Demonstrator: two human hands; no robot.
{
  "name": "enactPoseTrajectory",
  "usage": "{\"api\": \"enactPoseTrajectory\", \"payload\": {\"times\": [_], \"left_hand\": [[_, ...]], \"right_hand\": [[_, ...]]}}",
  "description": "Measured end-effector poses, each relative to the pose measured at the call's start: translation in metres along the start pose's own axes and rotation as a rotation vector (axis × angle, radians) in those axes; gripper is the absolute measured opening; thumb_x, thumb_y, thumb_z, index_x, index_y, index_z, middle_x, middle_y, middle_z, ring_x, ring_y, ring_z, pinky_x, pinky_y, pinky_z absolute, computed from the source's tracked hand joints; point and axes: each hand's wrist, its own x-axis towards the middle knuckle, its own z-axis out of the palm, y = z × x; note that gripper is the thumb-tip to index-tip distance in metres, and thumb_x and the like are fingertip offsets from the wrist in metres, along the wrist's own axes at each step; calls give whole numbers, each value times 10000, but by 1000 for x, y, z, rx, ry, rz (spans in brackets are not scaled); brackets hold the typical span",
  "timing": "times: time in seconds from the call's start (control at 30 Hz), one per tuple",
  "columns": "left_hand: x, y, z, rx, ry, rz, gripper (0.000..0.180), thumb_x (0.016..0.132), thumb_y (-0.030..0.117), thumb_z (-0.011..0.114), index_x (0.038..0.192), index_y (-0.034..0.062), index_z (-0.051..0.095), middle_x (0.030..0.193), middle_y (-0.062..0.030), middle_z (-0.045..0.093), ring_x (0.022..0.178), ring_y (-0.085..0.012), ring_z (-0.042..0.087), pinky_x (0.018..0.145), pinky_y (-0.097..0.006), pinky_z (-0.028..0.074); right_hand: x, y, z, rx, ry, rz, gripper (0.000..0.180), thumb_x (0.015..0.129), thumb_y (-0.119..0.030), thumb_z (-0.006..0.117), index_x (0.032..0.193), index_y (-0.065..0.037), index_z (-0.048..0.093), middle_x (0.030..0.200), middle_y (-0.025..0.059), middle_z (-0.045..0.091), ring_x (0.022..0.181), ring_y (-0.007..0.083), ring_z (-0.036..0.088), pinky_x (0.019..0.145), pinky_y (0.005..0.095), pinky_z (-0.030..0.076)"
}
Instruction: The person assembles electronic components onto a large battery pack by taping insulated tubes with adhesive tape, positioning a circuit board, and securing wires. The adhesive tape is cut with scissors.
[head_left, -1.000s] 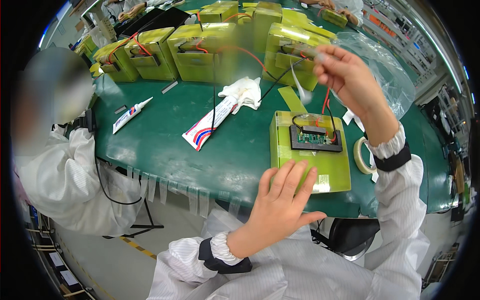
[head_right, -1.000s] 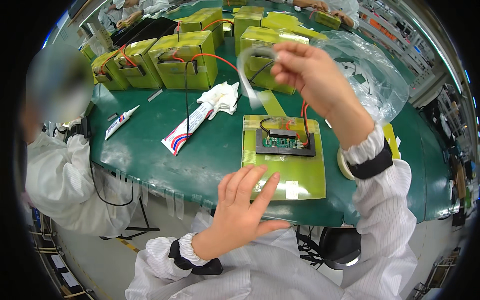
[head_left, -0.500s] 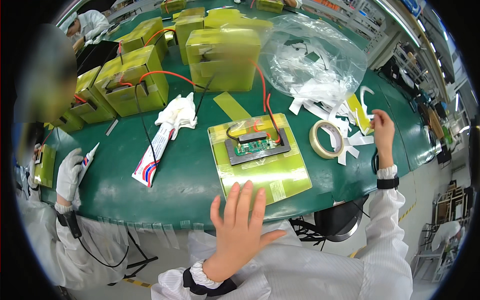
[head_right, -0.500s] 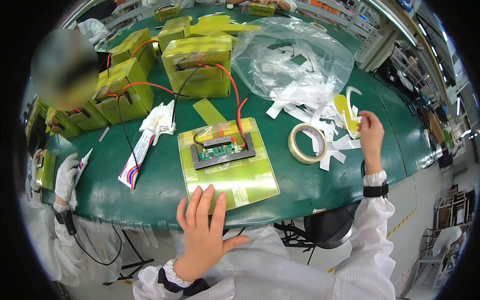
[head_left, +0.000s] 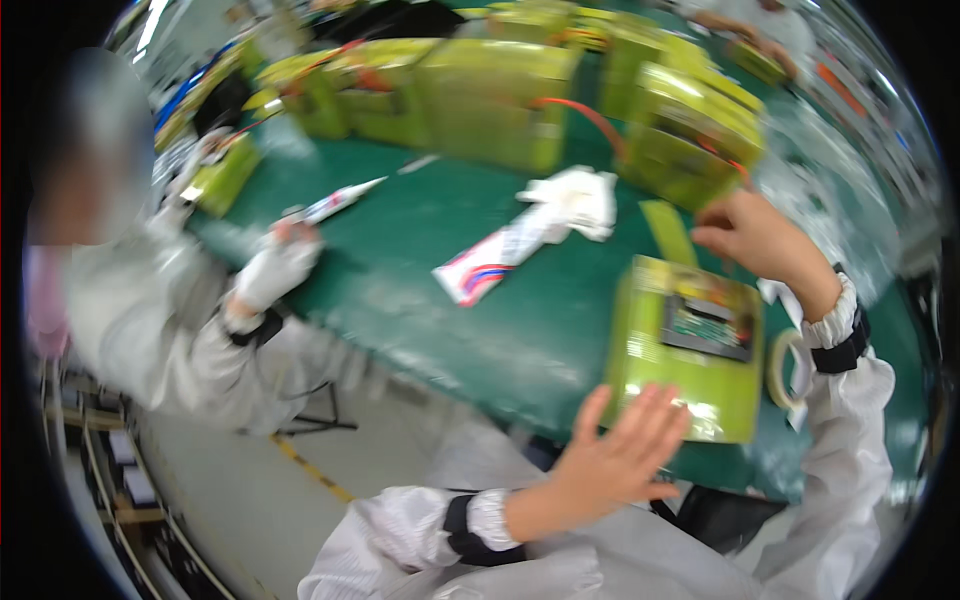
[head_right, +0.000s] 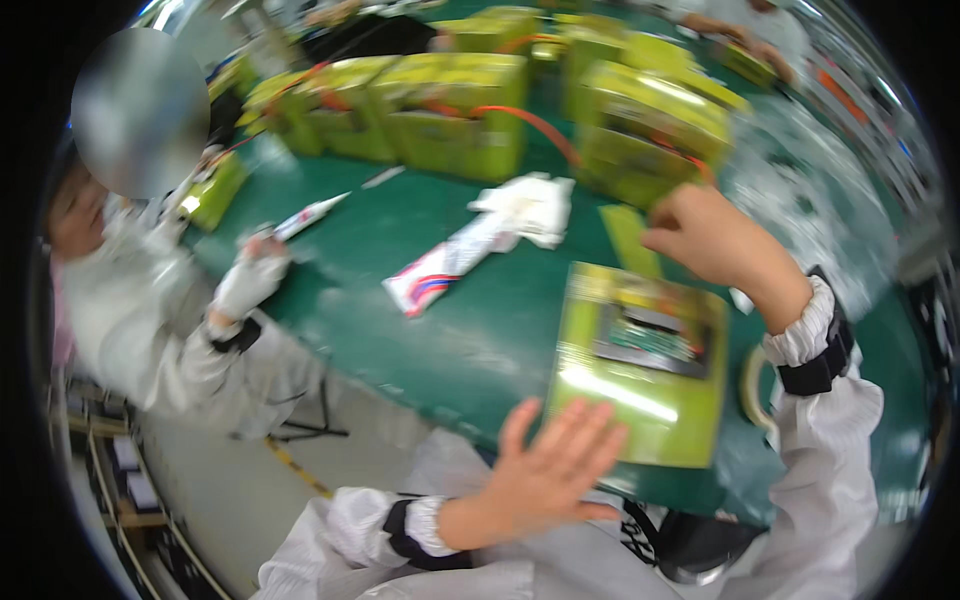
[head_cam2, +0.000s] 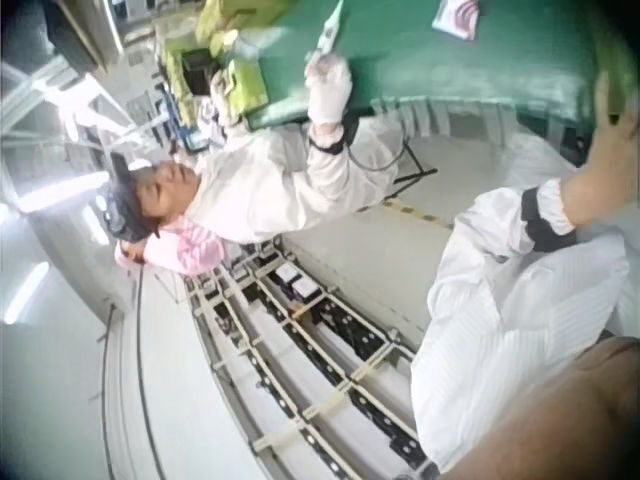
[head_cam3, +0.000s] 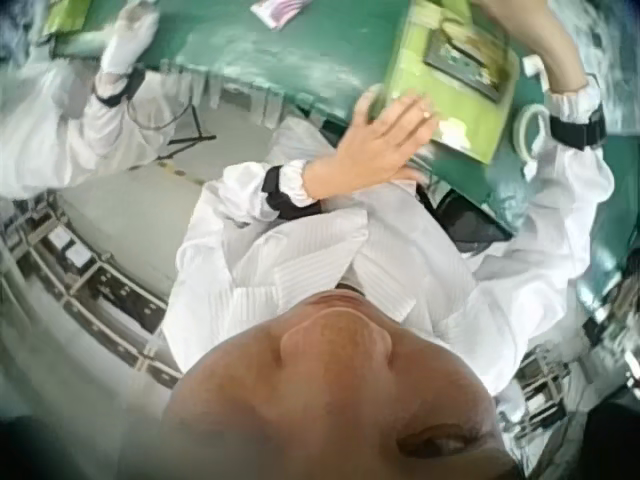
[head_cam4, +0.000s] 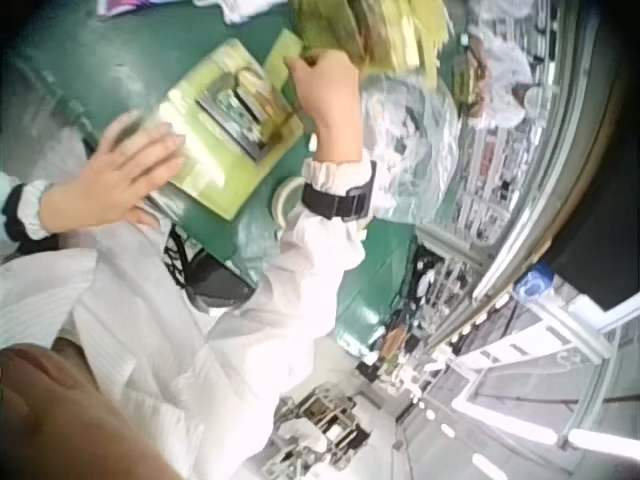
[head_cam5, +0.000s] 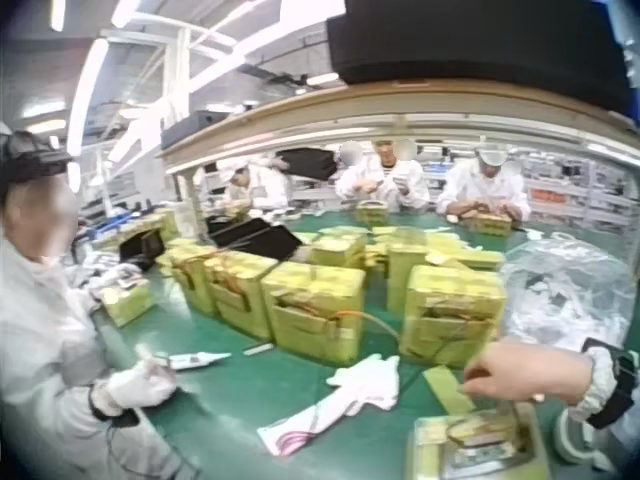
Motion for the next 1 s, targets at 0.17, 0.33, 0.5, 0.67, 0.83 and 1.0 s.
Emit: {"api": "enactPoseTrajectory", "payload": {"times": [0.17,0.33,0.5,0.67,0.83,1.0], "left_hand": [[7,13,9,-71,95,30,923,576,593,563,1293,46,363,1359,-120,332,1262,-234,302,990,-527,222],[-1,9,8,-52,133,39,928,614,615,566,1274,0,347,1341,-175,321,1284,-293,219,1025,-554,169],[2,6,13,-11,157,64,920,634,632,542,1278,5,344,1344,-173,314,1285,-294,212,1022,-560,174],[4,9,16,41,182,84,927,637,647,527,1288,15,333,1354,-173,296,1291,-297,194,1018,-563,180],[0,7,20,16,189,48,915,642,637,530,1292,25,334,1369,-167,272,1297,-294,175,1021,-566,158],[-1,10,19,11,160,45,912,647,624,539,1300,25,322,1373,-163,267,1302,-287,162,1023,-566,142]], "right_hand": [[53,40,32,-434,15,7,392,695,-273,641,769,107,578,780,244,601,680,347,610,654,381,501],[57,-17,28,-158,-165,293,358,592,-207,680,782,70,557,713,179,584,712,297,599,649,361,483],[65,12,33,-276,-86,80,401,554,-140,713,870,15,521,761,154,557,723,251,572,626,332,456],[51,22,25,-268,222,-349,246,612,-9,636,822,7,509,747,150,520,708,298,532,625,370,426],[-10,-4,1,-322,436,-375,193,674,49,546,860,4,522,807,159,521,769,334,517,678,355,424],[-86,6,-12,123,523,-183,283,751,59,498,1030,12,492,887,103,558,811,207,554,694,296,428]]}}
